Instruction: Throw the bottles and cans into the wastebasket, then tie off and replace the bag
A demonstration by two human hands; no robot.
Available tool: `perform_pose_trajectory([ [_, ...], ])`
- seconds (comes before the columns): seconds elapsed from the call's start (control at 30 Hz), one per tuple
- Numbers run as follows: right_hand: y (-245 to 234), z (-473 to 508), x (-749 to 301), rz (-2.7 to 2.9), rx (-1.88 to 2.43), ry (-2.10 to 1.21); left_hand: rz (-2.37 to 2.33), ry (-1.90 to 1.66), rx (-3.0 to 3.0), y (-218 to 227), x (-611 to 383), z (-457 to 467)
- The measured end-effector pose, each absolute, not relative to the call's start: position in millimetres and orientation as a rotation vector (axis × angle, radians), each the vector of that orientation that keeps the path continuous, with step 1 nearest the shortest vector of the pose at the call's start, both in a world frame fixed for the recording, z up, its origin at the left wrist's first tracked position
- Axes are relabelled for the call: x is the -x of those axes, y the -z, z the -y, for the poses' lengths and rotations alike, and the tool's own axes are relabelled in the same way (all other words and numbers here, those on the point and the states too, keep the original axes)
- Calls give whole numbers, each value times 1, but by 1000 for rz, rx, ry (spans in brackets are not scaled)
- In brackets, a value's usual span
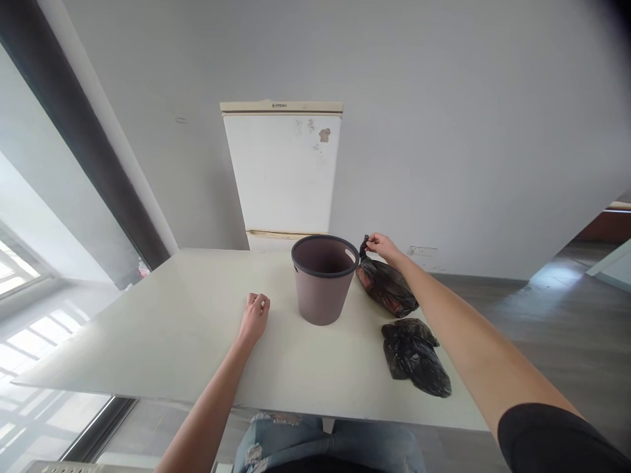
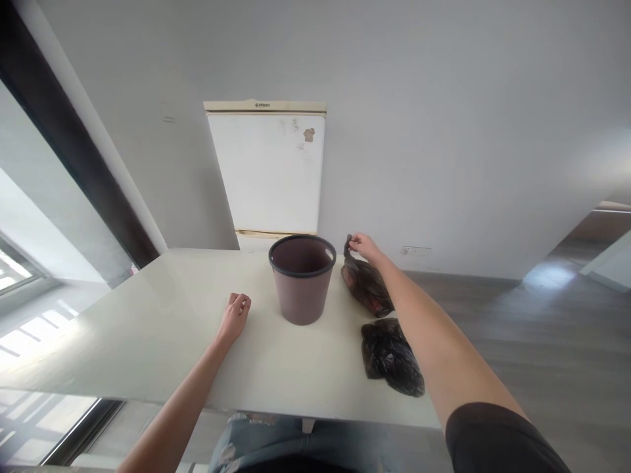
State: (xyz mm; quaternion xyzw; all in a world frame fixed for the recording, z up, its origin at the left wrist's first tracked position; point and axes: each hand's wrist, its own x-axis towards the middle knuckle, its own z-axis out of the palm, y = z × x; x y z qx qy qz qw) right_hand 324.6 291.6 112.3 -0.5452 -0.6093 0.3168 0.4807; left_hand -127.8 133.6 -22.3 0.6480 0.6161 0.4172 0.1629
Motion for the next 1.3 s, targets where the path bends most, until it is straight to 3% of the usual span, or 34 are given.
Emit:
perform_pose_trajectory([
  [0.37,-92,-237,-343,1684,1620,-346,-1745,-1180,-1864,26,129,-135],
  [0.47,-92,-217,-343,1585,2049,-130,-1748,-1170,-1868,28,129,-137],
  [0.6,-84,-200,-339,1667,2569,-202,-1757,-1169,-1868,31,130,-138],
  [0.83,-84,-219,-376,2315,2297,-261,-1762,-1178,-1875,34,131,-140],
  [1.3,-92,-243,-412,2580,1865,-182,-1768,-1184,-1879,35,132,-143],
])
